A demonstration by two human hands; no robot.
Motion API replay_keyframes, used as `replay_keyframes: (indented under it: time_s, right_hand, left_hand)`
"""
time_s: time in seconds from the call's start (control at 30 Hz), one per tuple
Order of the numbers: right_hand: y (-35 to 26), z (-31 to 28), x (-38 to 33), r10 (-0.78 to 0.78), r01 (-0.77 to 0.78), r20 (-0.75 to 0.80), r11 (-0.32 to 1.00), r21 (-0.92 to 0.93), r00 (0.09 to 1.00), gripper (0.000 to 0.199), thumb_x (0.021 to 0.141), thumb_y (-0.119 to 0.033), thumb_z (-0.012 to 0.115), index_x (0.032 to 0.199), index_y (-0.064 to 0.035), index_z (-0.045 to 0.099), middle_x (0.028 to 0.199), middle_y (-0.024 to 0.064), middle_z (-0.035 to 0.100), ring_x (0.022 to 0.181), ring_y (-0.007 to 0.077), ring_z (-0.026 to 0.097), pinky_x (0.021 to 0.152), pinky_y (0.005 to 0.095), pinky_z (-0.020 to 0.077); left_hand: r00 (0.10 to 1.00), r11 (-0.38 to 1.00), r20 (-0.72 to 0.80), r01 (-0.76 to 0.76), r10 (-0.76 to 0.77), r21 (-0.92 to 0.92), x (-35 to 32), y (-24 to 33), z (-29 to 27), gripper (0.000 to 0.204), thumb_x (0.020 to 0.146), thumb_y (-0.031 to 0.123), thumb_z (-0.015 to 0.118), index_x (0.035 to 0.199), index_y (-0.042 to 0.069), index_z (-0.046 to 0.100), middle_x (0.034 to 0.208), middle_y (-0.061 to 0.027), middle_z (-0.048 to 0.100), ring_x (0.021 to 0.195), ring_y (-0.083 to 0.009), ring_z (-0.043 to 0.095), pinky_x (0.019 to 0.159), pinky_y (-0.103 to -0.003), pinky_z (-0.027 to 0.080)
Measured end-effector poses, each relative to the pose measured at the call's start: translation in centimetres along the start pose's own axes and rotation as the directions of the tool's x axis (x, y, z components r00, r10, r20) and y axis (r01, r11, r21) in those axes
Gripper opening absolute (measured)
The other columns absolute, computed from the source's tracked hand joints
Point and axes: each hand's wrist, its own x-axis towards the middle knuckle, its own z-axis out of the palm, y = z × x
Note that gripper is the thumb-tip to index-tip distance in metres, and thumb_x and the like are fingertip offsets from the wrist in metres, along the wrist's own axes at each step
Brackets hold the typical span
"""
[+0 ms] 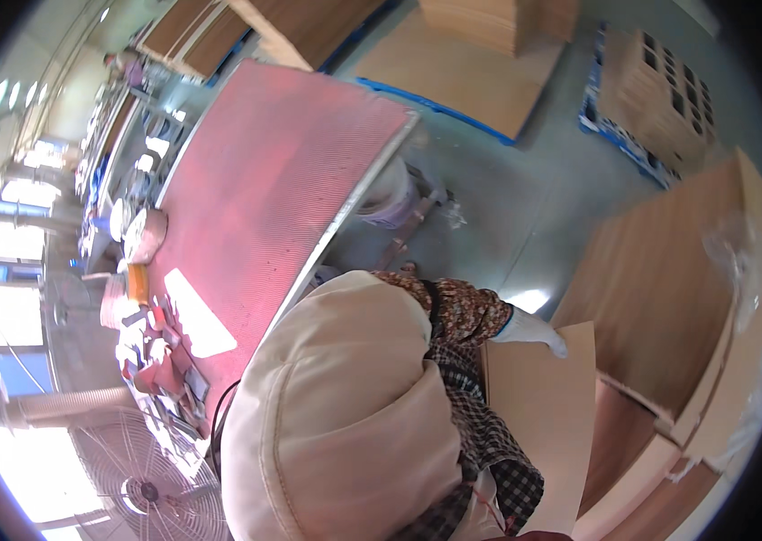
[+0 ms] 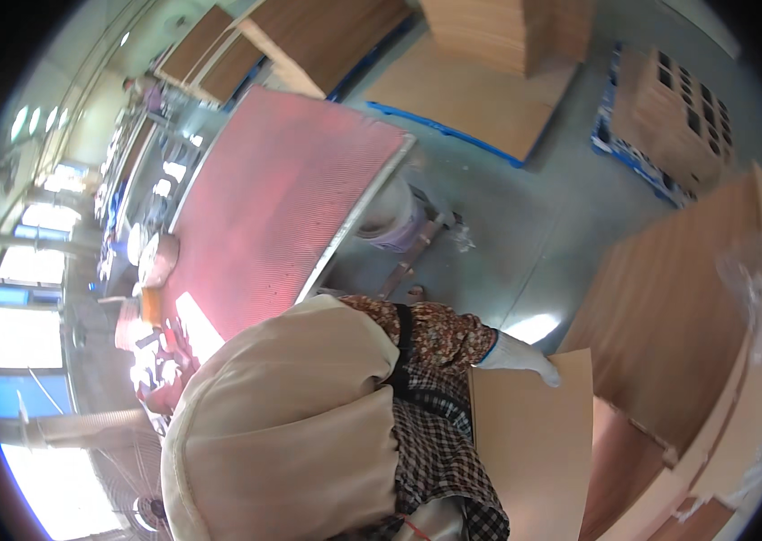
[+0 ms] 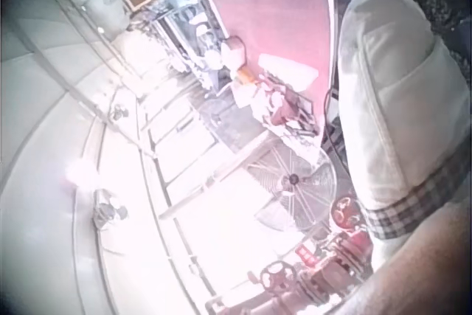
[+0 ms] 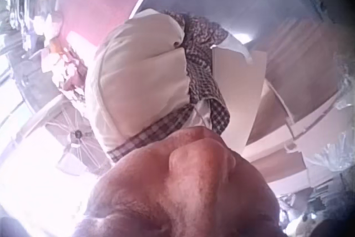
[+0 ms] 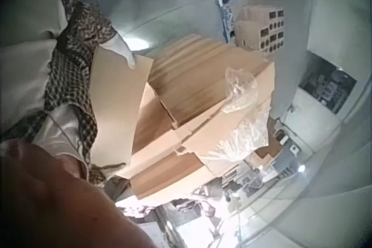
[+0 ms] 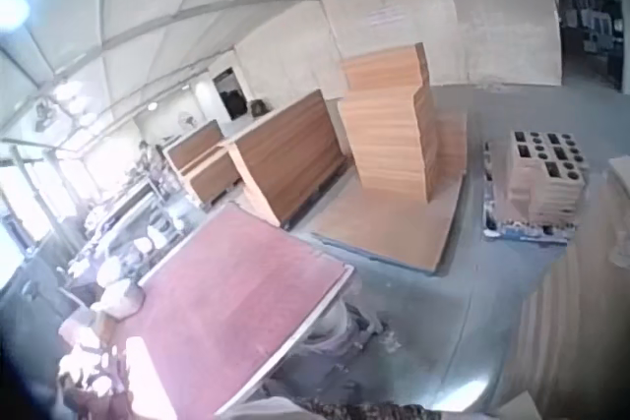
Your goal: Inspecting wooden panels and applying labels to them in a factory environment.
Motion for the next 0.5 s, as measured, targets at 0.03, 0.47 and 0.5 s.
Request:
replay_keyframes:
  time_s: [0.03,0.47,0.5]
  right_hand:
    - [-1.2,2.2,0.6,-0.027,0.029,0.05,0.999,-0.036,0.998,0.072,0.103,-0.058,0.048,0.15,-0.0044,0.046,0.15,0.0107,0.052,0.133,0.0274,0.052,0.112,0.0424,0.0423]
    - [-8.0,47.4,-11.2,0.066,0.044,0.898,0.995,-0.094,0.434,0.066,0.106,-0.055,0.045,0.149,-0.005,0.047,0.148,0.0114,0.053,0.132,0.0253,0.052,0.108,0.038,0.0457]
    - [-8.0,50.4,-11.7,0.069,0.046,0.922,0.995,-0.094,0.382,0.067,0.106,-0.057,0.045,0.149,-0.0051,0.047,0.148,0.0115,0.053,0.132,0.0261,0.053,0.108,0.0383,0.0461]
  left_hand:
    - [0.996,0.994,0.004,-0.087,0.087,0.064,-1.4,-0.1,-2.3,0.054,0.092,0.035,0.071,0.133,0.0,0.063,0.124,-0.0126,0.069,0.111,-0.0191,0.064,0.096,-0.034,0.051]
    - [0.672,0.892,-0.7,-0.437,0.24,-0.113,-38.8,0.8,-27.1,0.049,0.092,0.038,0.071,0.127,0.003,0.067,0.118,-0.0103,0.074,0.102,-0.0199,0.07,0.093,-0.034,0.055]
    - [0.611,0.889,-0.743,-0.455,0.275,-0.046,-41.3,1.4,-29.1,0.047,0.094,0.037,0.071,0.125,0.002,0.068,0.118,-0.0106,0.074,0.101,-0.0196,0.071,0.094,-0.033,0.055]
